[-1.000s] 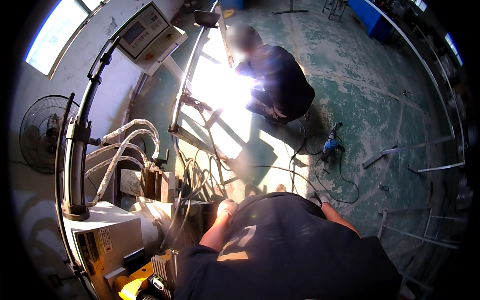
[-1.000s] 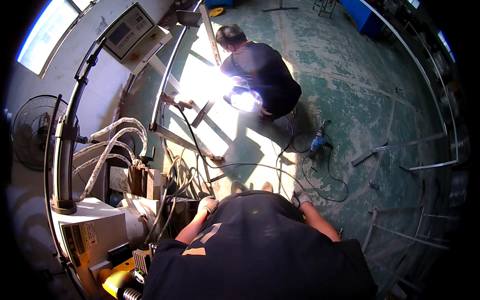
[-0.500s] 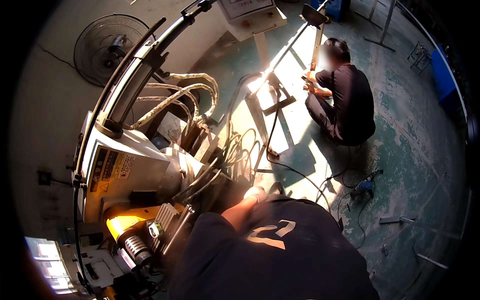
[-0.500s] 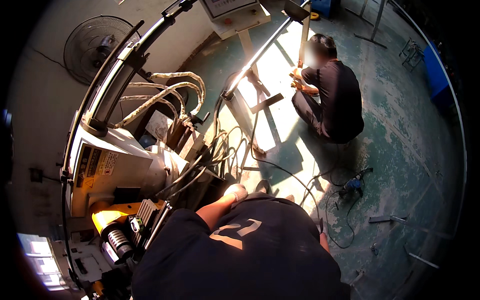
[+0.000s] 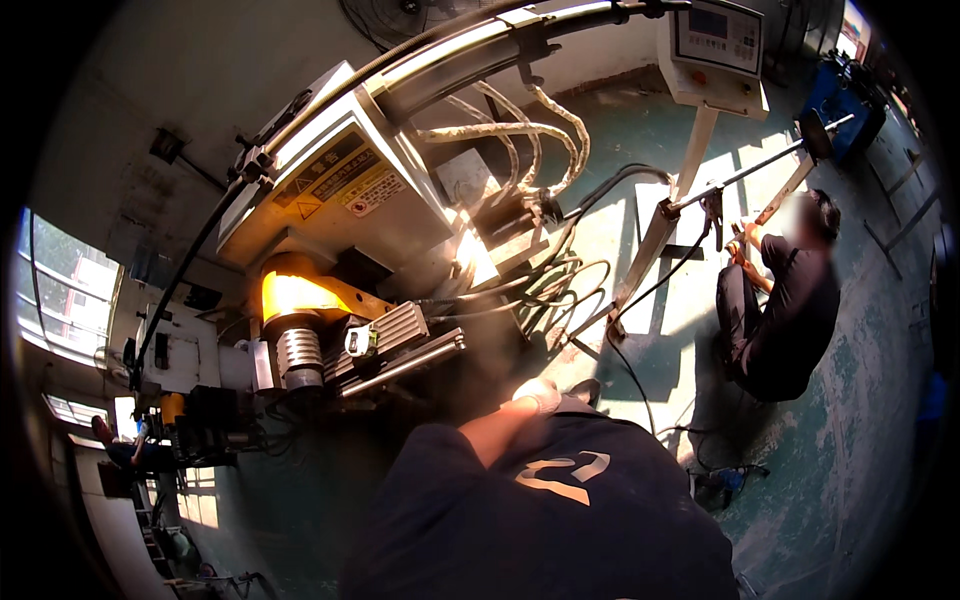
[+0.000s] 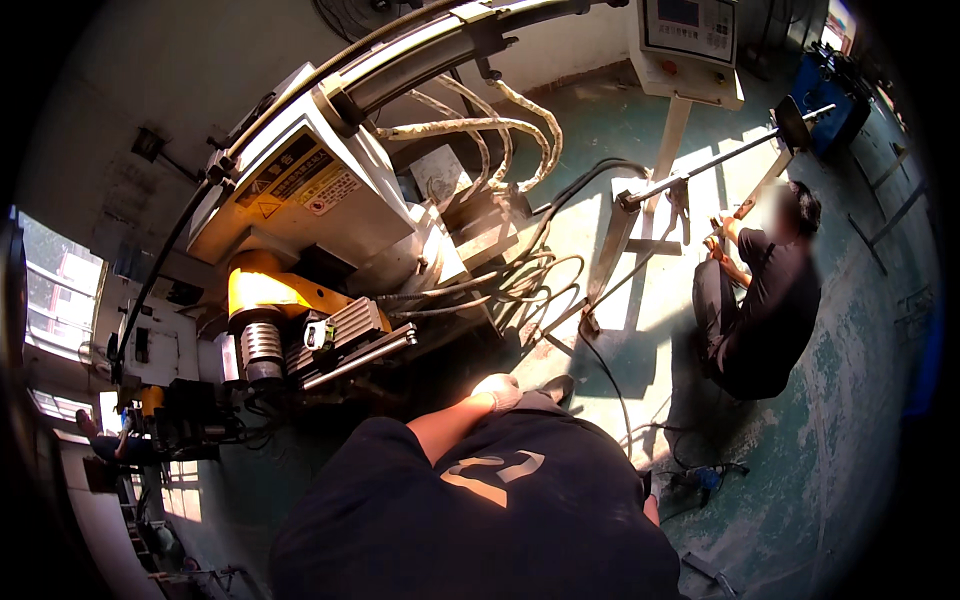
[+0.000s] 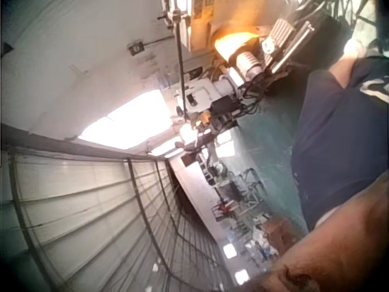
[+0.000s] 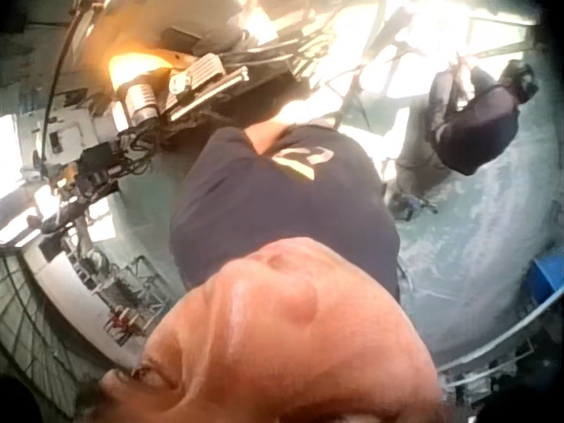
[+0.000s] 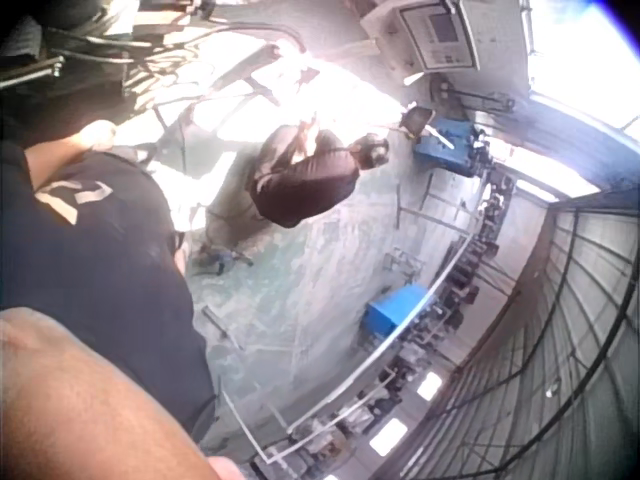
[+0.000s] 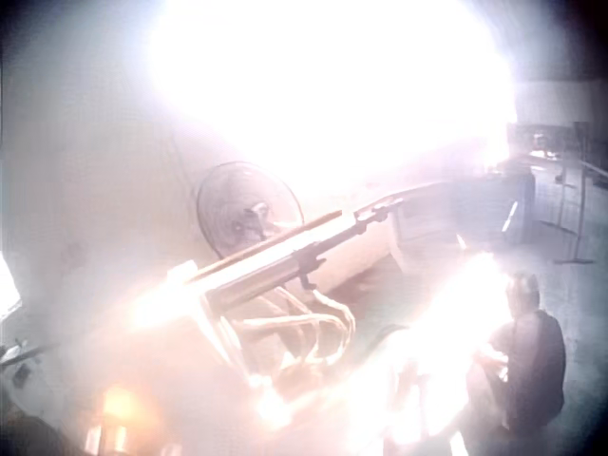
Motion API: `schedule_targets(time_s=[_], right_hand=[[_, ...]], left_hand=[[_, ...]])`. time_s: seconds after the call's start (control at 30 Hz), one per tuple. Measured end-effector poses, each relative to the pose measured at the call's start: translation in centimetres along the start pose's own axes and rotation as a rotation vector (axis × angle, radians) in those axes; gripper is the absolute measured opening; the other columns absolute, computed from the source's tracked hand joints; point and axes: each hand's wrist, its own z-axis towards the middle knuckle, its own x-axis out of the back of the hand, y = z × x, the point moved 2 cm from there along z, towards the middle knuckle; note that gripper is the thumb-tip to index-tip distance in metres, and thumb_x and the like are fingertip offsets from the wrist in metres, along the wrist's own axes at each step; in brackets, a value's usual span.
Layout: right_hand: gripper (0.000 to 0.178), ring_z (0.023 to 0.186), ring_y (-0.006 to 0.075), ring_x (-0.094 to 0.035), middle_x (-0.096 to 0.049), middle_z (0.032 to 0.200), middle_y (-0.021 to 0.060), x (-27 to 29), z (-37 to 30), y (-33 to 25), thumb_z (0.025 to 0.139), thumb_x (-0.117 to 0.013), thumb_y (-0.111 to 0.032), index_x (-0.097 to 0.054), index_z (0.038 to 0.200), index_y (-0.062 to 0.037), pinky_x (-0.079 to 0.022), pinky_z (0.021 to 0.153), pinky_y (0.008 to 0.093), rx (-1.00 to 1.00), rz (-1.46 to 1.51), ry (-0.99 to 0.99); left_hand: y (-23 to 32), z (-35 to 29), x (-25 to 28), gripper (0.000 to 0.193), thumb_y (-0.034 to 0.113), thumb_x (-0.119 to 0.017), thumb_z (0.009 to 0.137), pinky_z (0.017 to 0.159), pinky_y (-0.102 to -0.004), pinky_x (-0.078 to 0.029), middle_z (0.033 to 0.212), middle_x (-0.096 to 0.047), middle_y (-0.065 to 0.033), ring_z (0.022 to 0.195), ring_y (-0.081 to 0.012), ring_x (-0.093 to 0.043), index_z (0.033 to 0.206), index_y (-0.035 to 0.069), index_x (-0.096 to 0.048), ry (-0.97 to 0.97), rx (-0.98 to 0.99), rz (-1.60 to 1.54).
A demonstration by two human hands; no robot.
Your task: The person repeatedly feeds long metal rods into a bench grinder, removes them, and uses a caliper to measure the diameter. The person repeats this cycle multiple times while another worker welds nearby.
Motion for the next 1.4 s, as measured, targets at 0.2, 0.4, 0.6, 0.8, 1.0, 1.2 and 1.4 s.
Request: schedule_targets(time_s=[0.2,0.4,0.6,0.8,1.0,1.2,1.4], right_hand=[[0.038,0.113,0.0331,-0.073,-0.078,0.118,0.0158,0.0,3.0,-6.4,0.087,-0.071,-0.032,-0.082,0.117,-0.0113,-0.057,0.097,0.0426,0.131,-0.100,-0.083],[0.037,0.111,0.0317,-0.074,-0.079,0.116,0.0152,-1.1,6.1,-11.8,0.088,-0.071,-0.031,-0.082,0.116,-0.0106,-0.057,0.096,0.0416,0.234,-0.191,-0.164],[0.036,0.109,0.0302,-0.074,-0.080,0.114,0.0146,-1.8,6.6,-15.8,0.088,-0.071,-0.029,-0.082,0.116,-0.0099,-0.058,0.094,0.0407,0.293,-0.264,-0.195],[0.035,0.106,0.0287,-0.075,-0.080,0.112,0.0140,-2.7,6.9,-17.4,0.088,-0.072,-0.028,-0.083,0.115,-0.0092,-0.058,0.093,0.0397,0.313,-0.302,-0.212],[0.034,0.104,0.0272,-0.076,-0.081,0.110,0.0135,-2.3,6.8,-16.7,0.088,-0.072,-0.027,-0.083,0.114,-0.0084,-0.058,0.092,0.0388,0.302,-0.320,-0.214],[0.033,0.102,0.0257,-0.077,-0.082,0.108,0.0129,-1.0,6.1,-12.6,0.088,-0.073,-0.026,-0.083,0.113,-0.0077,-0.059,0.091,0.0378,0.265,-0.298,-0.199],[0.032,0.100,0.0243,-0.077,-0.082,0.107,0.0123,0.0,5.7,-3.0,0.088,-0.073,-0.025,-0.084,0.113,-0.0070,-0.059,0.090,0.0369,0.183,-0.245,-0.156]], left_hand=[[2.5,-7.1,5.3,0.033,0.030,-0.060,0.094,0.093,-0.0461,-0.056,0.109,-0.077,-0.0222,0.105,-0.0402,-0.073,0.108,0.006,-0.078,0.227,-0.031,-0.414],[5.4,-15.1,14.6,0.015,0.023,-0.066,0.094,0.083,-0.0501,-0.055,0.092,-0.071,-0.0170,0.093,-0.0403,-0.069,0.092,0.009,-0.073,0.790,-0.326,-0.314],[0.5,-19.9,22.3,0.016,0.024,-0.067,0.093,0.089,-0.0486,-0.052,0.089,-0.070,-0.0153,0.094,-0.0371,-0.067,0.088,0.009,-0.071,1.171,-0.197,-0.062],[-4.1,-19.4,24.3,0.019,0.023,-0.063,0.096,0.089,-0.0496,-0.051,0.100,-0.072,-0.0163,0.099,-0.0360,-0.066,0.095,0.008,-0.073,1.086,0.052,0.181],[-3.8,-18.9,25.1,0.020,0.022,-0.063,0.095,0.096,-0.0492,-0.050,0.102,-0.073,-0.0154,0.105,-0.0360,-0.066,0.097,0.007,-0.076,1.165,0.115,0.120],[-5.3,-18.7,26.7,0.022,0.022,-0.062,0.095,0.101,-0.0489,-0.049,0.104,-0.074,-0.0164,0.106,-0.0361,-0.066,0.097,0.007,-0.078,1.210,0.222,0.062],[-4.5,-16.9,27.6,0.026,0.029,-0.059,0.097,0.092,-0.0512,-0.056,0.104,-0.077,-0.0155,0.103,-0.0358,-0.073,0.097,0.011,-0.076,0.939,0.386,0.177]])
